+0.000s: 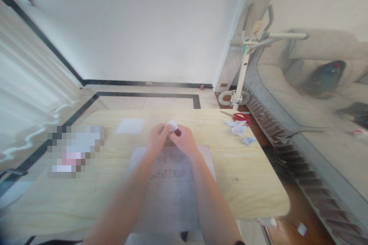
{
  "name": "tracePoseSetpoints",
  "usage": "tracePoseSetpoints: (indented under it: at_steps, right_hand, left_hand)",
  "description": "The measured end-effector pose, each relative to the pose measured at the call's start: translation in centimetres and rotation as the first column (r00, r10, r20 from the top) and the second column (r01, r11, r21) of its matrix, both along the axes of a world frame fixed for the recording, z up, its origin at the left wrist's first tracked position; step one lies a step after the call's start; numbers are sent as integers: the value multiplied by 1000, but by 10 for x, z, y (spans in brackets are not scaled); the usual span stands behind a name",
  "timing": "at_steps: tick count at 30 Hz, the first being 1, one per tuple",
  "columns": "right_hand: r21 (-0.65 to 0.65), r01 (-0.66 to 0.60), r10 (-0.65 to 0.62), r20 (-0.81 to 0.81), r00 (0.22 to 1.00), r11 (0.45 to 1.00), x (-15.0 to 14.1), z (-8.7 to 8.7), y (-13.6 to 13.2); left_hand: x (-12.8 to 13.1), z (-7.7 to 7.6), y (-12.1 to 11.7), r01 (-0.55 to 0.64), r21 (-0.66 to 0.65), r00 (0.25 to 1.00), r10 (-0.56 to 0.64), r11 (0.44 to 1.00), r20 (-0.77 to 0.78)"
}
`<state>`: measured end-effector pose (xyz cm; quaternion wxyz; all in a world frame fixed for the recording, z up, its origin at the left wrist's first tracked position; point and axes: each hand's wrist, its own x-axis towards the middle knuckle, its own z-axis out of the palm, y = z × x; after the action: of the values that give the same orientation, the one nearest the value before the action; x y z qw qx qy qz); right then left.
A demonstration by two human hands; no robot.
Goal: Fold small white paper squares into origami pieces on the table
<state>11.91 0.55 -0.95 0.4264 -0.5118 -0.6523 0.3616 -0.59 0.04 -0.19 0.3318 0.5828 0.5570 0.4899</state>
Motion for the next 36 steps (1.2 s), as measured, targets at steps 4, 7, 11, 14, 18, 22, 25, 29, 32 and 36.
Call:
tracePoseSetpoints:
  at_steps: [4,7,11,14,18,22,25,29,32,36]
  right_hand:
    - [6,10,-11,31,999,1000,-1,1,0]
    - [-1,4,-4,21,1000,1000,0,0,1]
    - [17,49,-48,-69,996,999,3,-3,5]
    - [-5,64,-64,-193,979,998,4,-4,6]
    - [-34,55,-63,-281,958,998,4,-2,6]
    - [-41,41,-51,-274,960,998,4,0,5]
    - [-31,46,-53,-246,968,998,4,1,5]
    - [-21,80,-82,-190,978,997,5,0,5]
    - [-10,121,-121,-143,982,993,5,0,6]
    - [3,149,-148,-91,985,989,5,-1,6]
  left_hand:
    - [1,-1,1,-12,15,1000,12,1000,4]
    - [1,0,1,-11,-8,1000,11,1000,29]
    - [1,3,1,-6,-12,998,7,1000,61]
    - [2,4,0,26,-32,996,-24,999,83]
    - [4,2,0,93,-73,988,-83,993,134]
    - [4,1,0,98,-66,989,-90,993,117]
    - [4,1,-1,103,-59,990,-97,993,99]
    - [4,2,-2,111,-44,991,-107,993,82]
    - [4,0,-1,120,-36,991,-117,992,58]
    - [3,-5,1,112,-31,993,-113,993,-26]
